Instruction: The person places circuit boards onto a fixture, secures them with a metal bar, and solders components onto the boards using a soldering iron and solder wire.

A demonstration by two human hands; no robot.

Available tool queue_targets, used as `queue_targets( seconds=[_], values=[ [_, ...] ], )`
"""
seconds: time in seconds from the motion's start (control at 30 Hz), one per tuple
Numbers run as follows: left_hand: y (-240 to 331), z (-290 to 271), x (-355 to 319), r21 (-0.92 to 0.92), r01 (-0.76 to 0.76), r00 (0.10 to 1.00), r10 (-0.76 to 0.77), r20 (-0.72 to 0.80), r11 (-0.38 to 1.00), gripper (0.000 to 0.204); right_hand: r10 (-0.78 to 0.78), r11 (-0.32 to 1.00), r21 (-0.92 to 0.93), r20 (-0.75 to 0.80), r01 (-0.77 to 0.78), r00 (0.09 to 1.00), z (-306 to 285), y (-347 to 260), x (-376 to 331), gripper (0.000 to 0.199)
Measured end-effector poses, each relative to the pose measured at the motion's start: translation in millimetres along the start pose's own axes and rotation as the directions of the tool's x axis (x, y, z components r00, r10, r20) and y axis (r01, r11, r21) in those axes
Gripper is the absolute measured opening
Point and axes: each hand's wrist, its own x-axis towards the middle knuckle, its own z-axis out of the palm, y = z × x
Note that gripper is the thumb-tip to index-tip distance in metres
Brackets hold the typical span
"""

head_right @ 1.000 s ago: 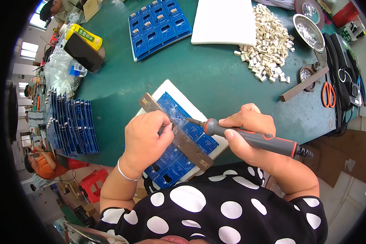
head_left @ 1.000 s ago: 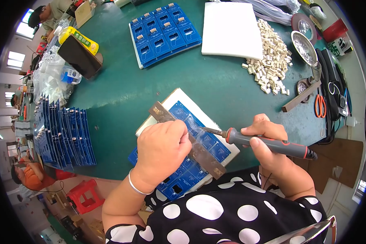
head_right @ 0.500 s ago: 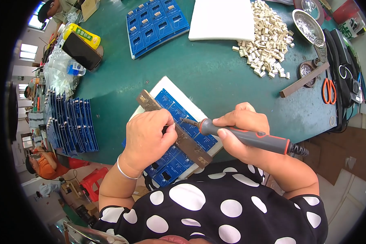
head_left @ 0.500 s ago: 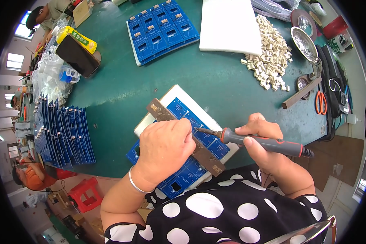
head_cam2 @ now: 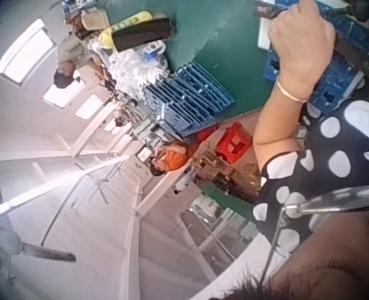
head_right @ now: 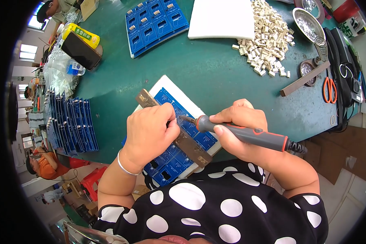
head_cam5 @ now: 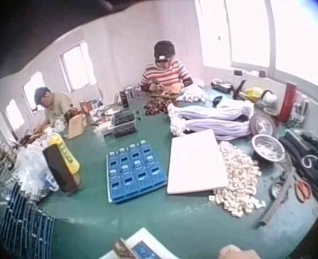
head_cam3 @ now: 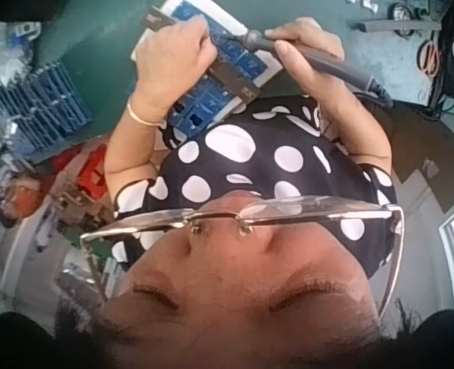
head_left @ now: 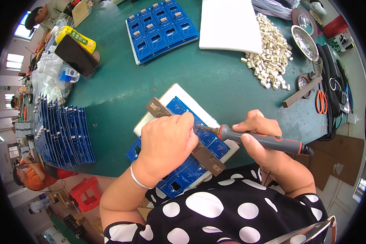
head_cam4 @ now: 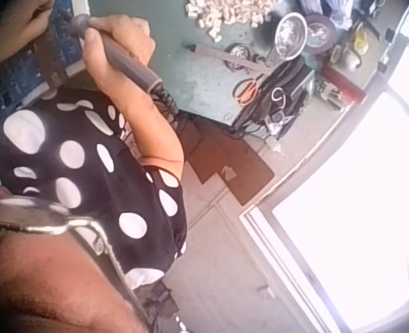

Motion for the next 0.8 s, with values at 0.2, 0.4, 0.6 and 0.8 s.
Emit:
queue_targets(
  seconds=[0.2,0.4,0.6,0.8],
  values=[
    [-10,-12,-3,-0.172,0.076,0.994,-0.088,-0.065,0.982,0.004,-0.033,0.999,-0.041,-0.001,0.033,0.999,-2,-2,-1,0.014],
    [-21,-14,-21,-0.442,0.076,0.983,-0.141,-0.116,0.894,0.009,-0.053,0.998,-0.047,0.003,0.053,0.999,-5,-3,-4,0.014],
    [-17,-8,-29,-0.535,0.214,0.947,-0.308,-0.092,0.817,0.008,-0.007,0.999,0.035,-0.063,0.009,0.998,-8,-1,-10,0.015],
    [-10,-7,-28,-0.38,0.112,0.981,-0.164,-0.106,0.918,0.007,0.033,0.999,0.031,-0.025,-0.032,0.999,-1,-2,-8,0.015]
  ],
)
